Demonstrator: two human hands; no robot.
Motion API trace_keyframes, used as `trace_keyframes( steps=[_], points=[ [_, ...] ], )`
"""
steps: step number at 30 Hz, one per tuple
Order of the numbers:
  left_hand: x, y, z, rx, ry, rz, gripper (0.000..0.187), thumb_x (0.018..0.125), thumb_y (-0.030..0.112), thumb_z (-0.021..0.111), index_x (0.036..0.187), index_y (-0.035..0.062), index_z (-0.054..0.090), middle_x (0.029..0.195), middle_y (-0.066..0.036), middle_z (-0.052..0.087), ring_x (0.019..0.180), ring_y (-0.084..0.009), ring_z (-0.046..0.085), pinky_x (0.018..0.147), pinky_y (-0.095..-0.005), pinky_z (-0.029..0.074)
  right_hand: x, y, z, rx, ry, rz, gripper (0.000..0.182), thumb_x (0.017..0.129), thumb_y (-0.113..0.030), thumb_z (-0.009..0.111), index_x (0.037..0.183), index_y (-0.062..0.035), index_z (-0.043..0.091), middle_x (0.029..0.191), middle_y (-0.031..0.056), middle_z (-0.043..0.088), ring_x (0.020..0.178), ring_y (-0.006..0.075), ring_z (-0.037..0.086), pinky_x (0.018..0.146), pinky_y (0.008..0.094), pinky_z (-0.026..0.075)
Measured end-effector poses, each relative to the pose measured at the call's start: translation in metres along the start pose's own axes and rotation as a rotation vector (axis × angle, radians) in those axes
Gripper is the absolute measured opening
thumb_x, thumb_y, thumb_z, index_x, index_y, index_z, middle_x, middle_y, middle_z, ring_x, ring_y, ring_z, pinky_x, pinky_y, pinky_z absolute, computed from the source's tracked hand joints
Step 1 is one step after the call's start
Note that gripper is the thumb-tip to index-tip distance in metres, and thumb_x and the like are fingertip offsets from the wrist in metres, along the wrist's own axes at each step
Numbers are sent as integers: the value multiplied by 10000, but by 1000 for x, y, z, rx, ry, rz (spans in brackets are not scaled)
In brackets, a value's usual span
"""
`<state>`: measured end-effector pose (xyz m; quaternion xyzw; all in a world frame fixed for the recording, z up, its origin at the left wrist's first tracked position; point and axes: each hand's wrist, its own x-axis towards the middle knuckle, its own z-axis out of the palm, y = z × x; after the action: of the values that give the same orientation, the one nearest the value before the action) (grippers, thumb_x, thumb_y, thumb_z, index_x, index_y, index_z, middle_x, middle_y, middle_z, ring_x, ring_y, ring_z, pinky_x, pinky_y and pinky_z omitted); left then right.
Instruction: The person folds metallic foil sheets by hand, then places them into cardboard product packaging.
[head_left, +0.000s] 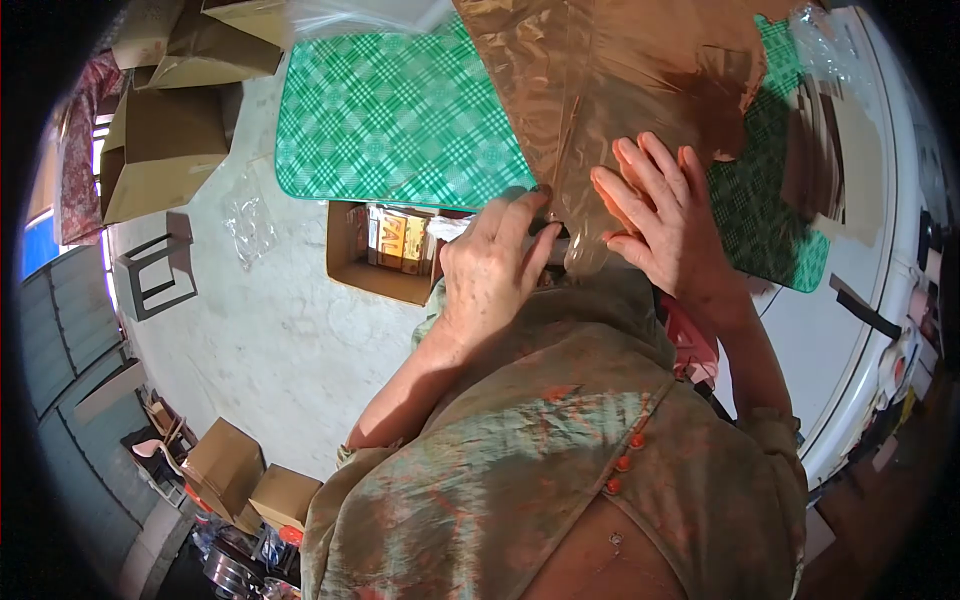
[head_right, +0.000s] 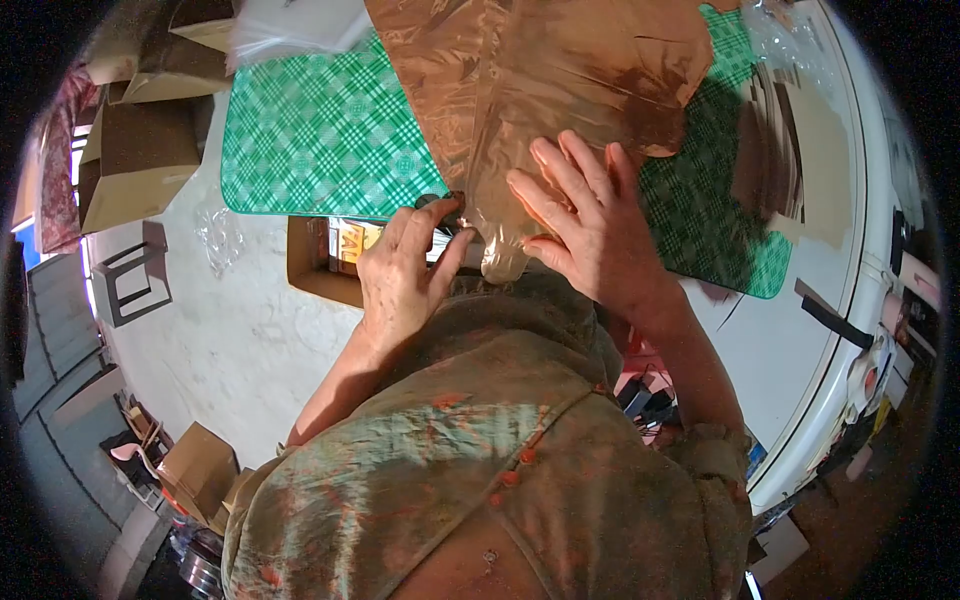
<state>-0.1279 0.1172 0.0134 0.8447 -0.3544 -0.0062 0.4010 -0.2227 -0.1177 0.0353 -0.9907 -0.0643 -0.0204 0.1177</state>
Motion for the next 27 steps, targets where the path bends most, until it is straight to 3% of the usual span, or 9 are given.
trace_keyframes(
  steps=[6, 17, 23, 27],
  points=[
    [0, 0, 0, 14, 16, 23, 334, 903, 115, 836, 1211, 59, 720, 935, -108, 711, 729, -272, 699, 620, -379, 557, -9, 2, 1, 5, 11, 37, 823, 807, -339, 868, 1551, -181, 556, 1663, 127, 417, 1561, 334, 342, 1265, 622, 238],
    [0, 2, -2, 35, 2, 12, 267, 902, 101, 828, 1153, 80, 741, 903, -100, 692, 734, -291, 708, 630, -390, 565, 0, 0, 0, -8, 13, -13, 808, 808, -325, 860, 1539, -160, 560, 1644, 154, 433, 1545, 357, 361, 1241, 631, 256],
    [2, 5, -4, 29, 9, 35, 242, 890, 71, 822, 1117, 89, 741, 872, -97, 670, 702, -302, 689, 599, -403, 550, 3, 1, 2, -8, 13, -18, 755, 843, -401, 815, 1517, -161, 576, 1635, 160, 446, 1538, 369, 372, 1237, 651, 239],
    [4, 8, -10, 70, -24, 50, 262, 881, 108, 824, 1128, 93, 736, 878, -90, 639, 763, -286, 679, 624, -406, 536, 0, 1, 4, -3, 25, -8, 753, 855, -426, 808, 1523, -168, 573, 1642, 159, 442, 1556, 365, 357, 1250, 648, 224]
  ],
)
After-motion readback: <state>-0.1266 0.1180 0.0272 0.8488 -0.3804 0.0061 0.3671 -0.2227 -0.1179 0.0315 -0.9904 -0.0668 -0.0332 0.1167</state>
